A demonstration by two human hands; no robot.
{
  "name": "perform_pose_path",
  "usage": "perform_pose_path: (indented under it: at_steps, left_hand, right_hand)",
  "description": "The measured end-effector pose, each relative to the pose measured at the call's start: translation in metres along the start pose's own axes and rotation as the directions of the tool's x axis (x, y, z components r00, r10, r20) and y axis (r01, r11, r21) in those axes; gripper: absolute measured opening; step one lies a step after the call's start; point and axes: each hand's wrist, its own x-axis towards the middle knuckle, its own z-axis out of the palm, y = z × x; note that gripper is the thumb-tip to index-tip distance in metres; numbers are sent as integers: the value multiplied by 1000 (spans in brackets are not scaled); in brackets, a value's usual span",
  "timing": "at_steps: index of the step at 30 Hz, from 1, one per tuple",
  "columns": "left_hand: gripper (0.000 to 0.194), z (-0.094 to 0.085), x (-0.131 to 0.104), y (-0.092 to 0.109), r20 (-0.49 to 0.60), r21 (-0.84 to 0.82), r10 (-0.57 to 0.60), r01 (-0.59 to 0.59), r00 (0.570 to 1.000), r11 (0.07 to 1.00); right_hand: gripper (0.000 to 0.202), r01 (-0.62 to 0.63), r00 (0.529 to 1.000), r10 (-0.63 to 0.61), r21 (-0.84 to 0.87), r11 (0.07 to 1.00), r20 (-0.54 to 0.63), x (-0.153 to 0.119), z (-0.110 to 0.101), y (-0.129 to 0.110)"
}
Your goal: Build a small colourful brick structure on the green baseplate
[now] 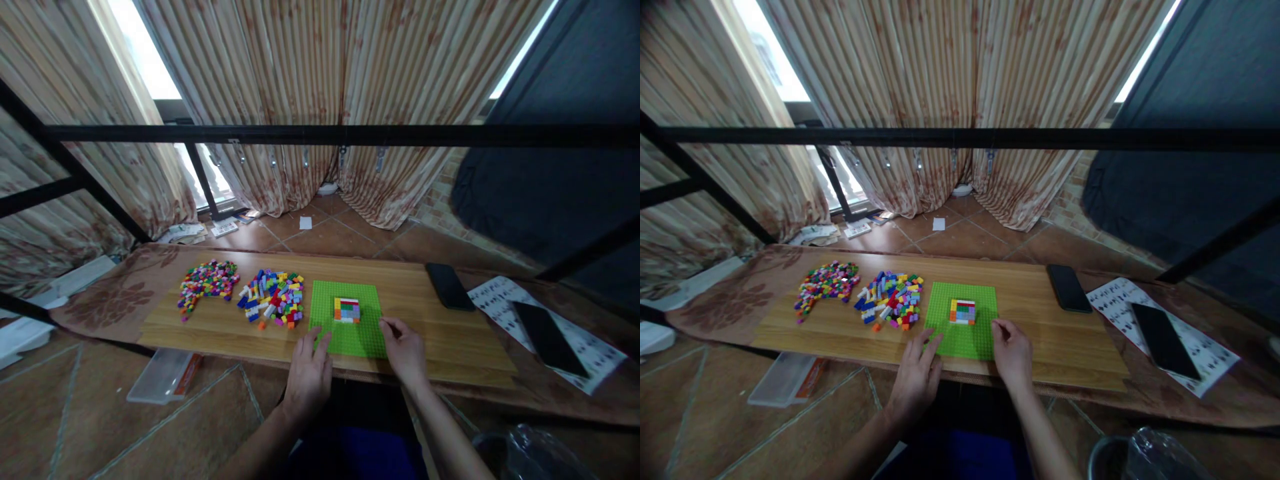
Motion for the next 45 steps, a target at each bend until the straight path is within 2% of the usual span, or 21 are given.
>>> perform_pose_path:
  at_steps: [2, 4, 7, 11, 17, 21, 24, 28, 31, 35, 39, 42, 45]
  left_hand:
    - [48, 5, -15, -3, -4, -16, 17, -17, 1000, 1000]
    - [50, 11, -28, -3, 7, -44, 56, -56, 998, 997]
    - [51, 19, -44, 0, 22, -102, 112, -110, 993, 989]
    - [46, 23, -60, 2, 5, -182, 129, -125, 992, 975]
    - [45, 23, -71, 1, 6, -189, 75, -72, 997, 979]
    - [47, 9, -64, -2, -19, -207, 63, -65, 998, 976]
    - [42, -10, -55, -12, -33, -189, -39, 32, 999, 982]
    - [33, -35, -43, -42, -169, -145, -184, 160, 968, 976]
    - [30, -49, -32, -70, -261, -130, -320, 295, 911, 947]
    - [30, -65, -15, -101, -309, -162, -446, 415, 840, 895]
    - [27, -74, 6, -124, -320, -194, -527, 490, 787, 850]
    - [27, -78, 25, -136, -318, -179, -531, 501, 785, 847]
    - [23, -78, 42, -141, -298, -129, -505, 490, 810, 862]
  right_hand:
    - [43, 157, 987, -153, -132, 979, 46, -8, 9, -11]
    - [47, 309, 950, -285, -241, 920, 127, -11, 24, -25]
    - [58, 446, 893, -380, -357, 821, 241, -11, 51, -41]
    - [66, 520, 849, -399, -407, 751, 347, -9, 74, -39]
    - [75, 560, 822, -417, -420, 714, 388, -8, 77, -27]
    - [74, 574, 813, -427, -418, 705, 396, -7, 76, -28]
    - [71, 579, 813, -457, -422, 698, 360, -9, 74, -32]
    - [59, 586, 810, -520, -402, 703, 271, -24, 71, -42]
    - [47, 602, 797, -561, -358, 714, 222, -49, 71, -47]
    - [38, 680, 734, -633, -271, 682, 247, -92, 72, -41]
    - [36, 748, 664, -691, -230, 623, 287, -122, 69, -21]
    - [32, 807, 590, -751, -220, 548, 296, -131, 65, -1]
    - [31, 838, 544, -784, -236, 492, 299, -136, 62, 20]
